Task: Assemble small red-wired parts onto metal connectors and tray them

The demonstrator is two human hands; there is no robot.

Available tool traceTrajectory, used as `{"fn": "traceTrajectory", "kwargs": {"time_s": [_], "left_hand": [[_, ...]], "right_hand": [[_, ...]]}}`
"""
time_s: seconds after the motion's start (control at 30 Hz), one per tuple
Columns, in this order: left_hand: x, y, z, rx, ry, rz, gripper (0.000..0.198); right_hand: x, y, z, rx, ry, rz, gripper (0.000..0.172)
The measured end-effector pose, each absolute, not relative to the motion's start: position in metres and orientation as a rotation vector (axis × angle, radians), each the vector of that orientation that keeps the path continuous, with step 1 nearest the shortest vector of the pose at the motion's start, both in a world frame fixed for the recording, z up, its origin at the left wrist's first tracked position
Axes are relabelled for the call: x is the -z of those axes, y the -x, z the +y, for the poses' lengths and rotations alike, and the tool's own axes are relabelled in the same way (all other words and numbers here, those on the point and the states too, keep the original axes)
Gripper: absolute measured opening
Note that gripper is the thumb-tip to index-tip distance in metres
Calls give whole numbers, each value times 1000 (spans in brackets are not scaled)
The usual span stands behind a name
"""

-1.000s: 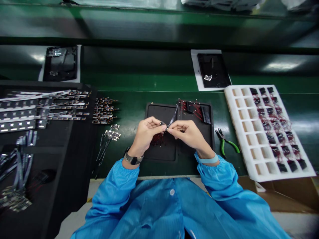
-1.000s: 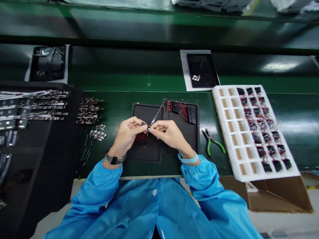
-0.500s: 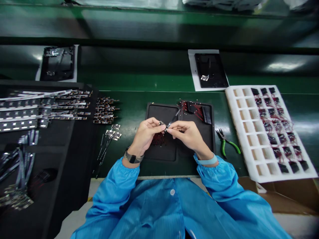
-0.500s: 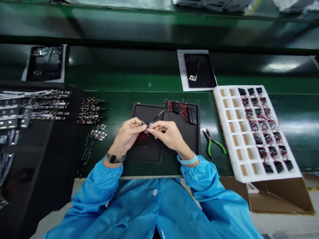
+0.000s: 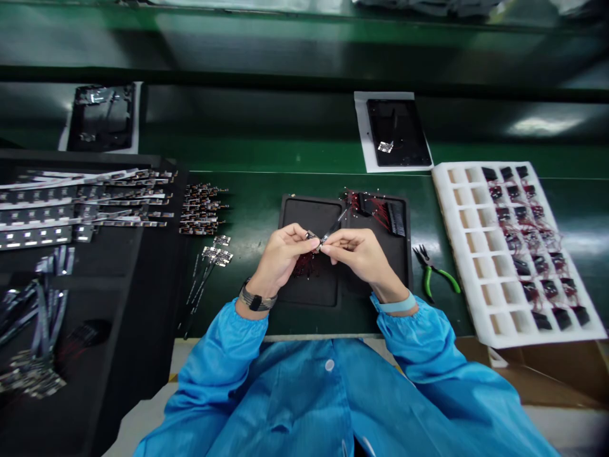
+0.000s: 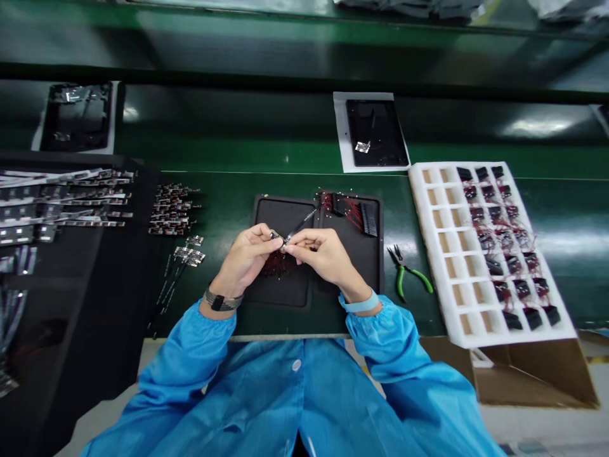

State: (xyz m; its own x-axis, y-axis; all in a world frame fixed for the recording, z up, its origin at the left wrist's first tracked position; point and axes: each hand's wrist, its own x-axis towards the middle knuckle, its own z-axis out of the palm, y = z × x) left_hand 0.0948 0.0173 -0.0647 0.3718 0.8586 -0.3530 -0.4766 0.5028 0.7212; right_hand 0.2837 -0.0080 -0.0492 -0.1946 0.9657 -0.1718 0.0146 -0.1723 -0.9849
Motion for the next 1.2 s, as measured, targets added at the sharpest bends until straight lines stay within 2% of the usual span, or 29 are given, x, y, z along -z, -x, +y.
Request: {"fn": "traceTrajectory", "kwargs": {"time_s": [0.1, 0.2, 0.3, 0.43, 0.73, 0.83, 0.93, 1.2], "left_hand": [[63, -94, 17, -914, -575, 795, 29], [57, -88, 19, -953, -608, 796, 28], [48, -75, 25, -1110, -608, 782, 28], [42, -55, 36, -1335, -508, 792, 28], [48, -51, 41, -1375, -523, 760, 23], [49, -52, 40, -1366, -528, 772, 23], [50, -52, 40, -1361, -553, 794, 23], [52, -53, 39, -1384, -721, 838, 22]], "right_hand": [[48, -283, -8, -1472, 1254, -1300, 32], [42, -289, -5, -1306, 1257, -1454, 27], [37, -304, -2, -1021, 1312, -1674, 19], [43, -311, -3, -1007, 1363, -2051, 10], [56, -267, -5, -778, 1615, -2079, 13], [56, -263, -3, -780, 1612, -2058, 5], [57, -264, -3, -814, 1529, -1992, 8], [48, -265, -9, -1147, 1270, -1692, 4]]}}
